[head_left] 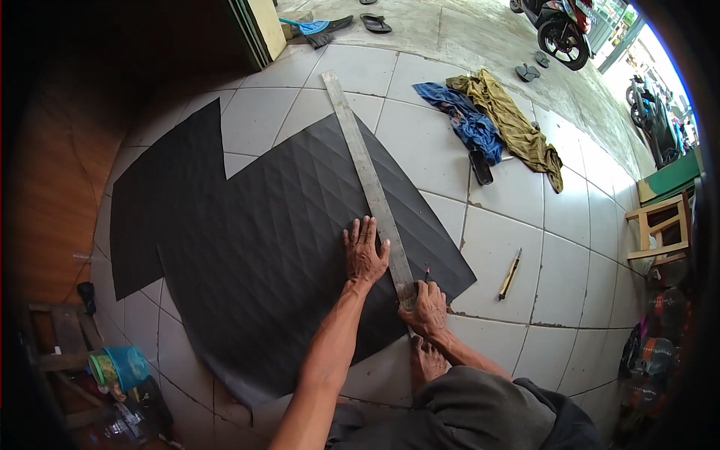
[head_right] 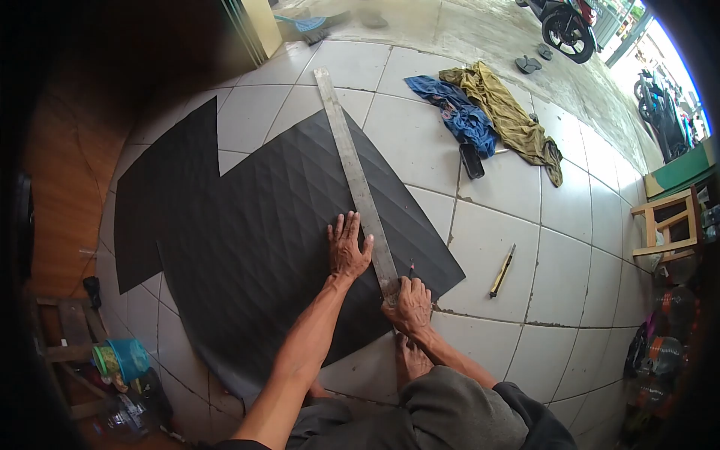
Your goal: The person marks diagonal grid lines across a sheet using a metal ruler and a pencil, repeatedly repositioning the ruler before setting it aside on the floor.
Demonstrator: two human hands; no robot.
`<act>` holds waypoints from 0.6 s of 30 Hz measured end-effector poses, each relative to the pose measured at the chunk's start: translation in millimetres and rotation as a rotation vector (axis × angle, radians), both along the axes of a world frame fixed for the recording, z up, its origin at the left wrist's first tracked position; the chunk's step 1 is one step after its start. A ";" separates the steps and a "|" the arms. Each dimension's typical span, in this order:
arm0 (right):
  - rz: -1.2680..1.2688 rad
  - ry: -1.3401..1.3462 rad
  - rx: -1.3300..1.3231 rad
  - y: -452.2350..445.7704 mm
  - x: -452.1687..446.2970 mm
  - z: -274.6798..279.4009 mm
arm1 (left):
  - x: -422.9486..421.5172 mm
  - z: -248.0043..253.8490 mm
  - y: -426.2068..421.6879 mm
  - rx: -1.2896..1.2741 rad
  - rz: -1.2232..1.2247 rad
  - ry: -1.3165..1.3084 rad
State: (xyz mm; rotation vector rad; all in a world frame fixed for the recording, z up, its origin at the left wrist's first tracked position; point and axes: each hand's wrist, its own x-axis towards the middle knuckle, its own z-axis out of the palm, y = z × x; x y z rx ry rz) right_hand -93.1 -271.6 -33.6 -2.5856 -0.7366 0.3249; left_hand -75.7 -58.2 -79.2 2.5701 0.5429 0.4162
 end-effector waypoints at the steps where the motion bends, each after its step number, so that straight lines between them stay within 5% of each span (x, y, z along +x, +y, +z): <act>1: 0.002 -0.010 -0.001 0.0 -1.0 -0.4 | 0.8 -0.2 0.7 0.000 0.001 0.000; 18: -0.020 -0.025 -0.010 -0.6 -4.1 -1.9 | 3.1 3.3 2.1 -0.005 -0.013 0.070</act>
